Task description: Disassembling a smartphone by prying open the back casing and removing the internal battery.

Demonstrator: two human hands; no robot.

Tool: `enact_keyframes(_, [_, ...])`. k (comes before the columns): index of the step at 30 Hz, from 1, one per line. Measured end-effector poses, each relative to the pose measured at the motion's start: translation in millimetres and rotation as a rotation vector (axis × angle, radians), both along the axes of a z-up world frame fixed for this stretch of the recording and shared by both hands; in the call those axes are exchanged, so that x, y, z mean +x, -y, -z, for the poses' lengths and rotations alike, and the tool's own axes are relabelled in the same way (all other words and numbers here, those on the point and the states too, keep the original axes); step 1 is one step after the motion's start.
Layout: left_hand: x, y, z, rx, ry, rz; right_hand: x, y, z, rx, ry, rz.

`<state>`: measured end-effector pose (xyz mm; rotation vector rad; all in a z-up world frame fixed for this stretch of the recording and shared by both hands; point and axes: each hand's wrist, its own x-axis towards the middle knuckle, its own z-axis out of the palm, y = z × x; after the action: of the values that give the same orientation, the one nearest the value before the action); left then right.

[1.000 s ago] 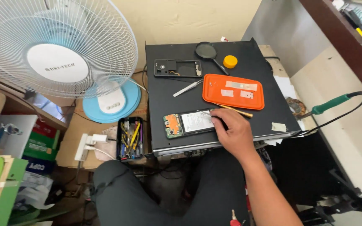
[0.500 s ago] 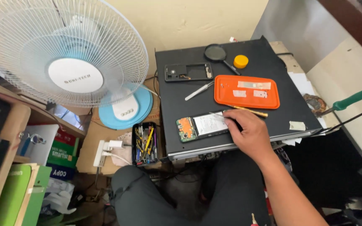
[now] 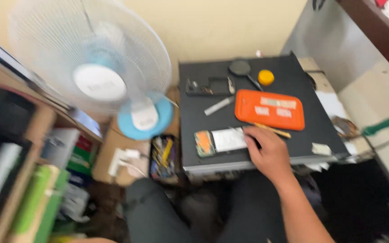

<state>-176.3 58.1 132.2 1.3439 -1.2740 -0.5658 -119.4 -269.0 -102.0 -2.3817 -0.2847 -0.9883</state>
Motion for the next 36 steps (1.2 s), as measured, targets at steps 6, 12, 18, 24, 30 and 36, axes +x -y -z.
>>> enact_keyframes(6, [17.3, 16.7, 9.6, 0.076, 0.107, -0.022, 4.4, 0.7, 7.0, 0.053, -0.027, 0.022])
enact_keyframes(12, [26.8, 52.0, 72.3, 0.010, 0.210, -0.362, 0.6, -1.2, 3.4, 0.003, -0.085, 0.010])
enact_keyframes(18, [76.5, 60.4, 165.7, -0.078, 0.458, -0.960, 0.9, -3.0, -0.9, -0.014, -0.047, -0.020])
enact_keyframes(24, [103.4, 64.5, 197.6, -0.039, 0.518, -1.018, -1.3, -5.5, -9.1, 0.017, -0.081, -0.009])
enact_keyframes(30, [110.9, 65.9, 204.9, 0.095, 0.513, -0.974, -1.9, -8.4, -11.4, 0.014, -0.086, -0.018])
enact_keyframes(36, [116.3, 61.1, 197.4, -0.001, 0.377, -0.937, 2.1, -9.5, -6.4, 0.081, -0.040, -0.008])
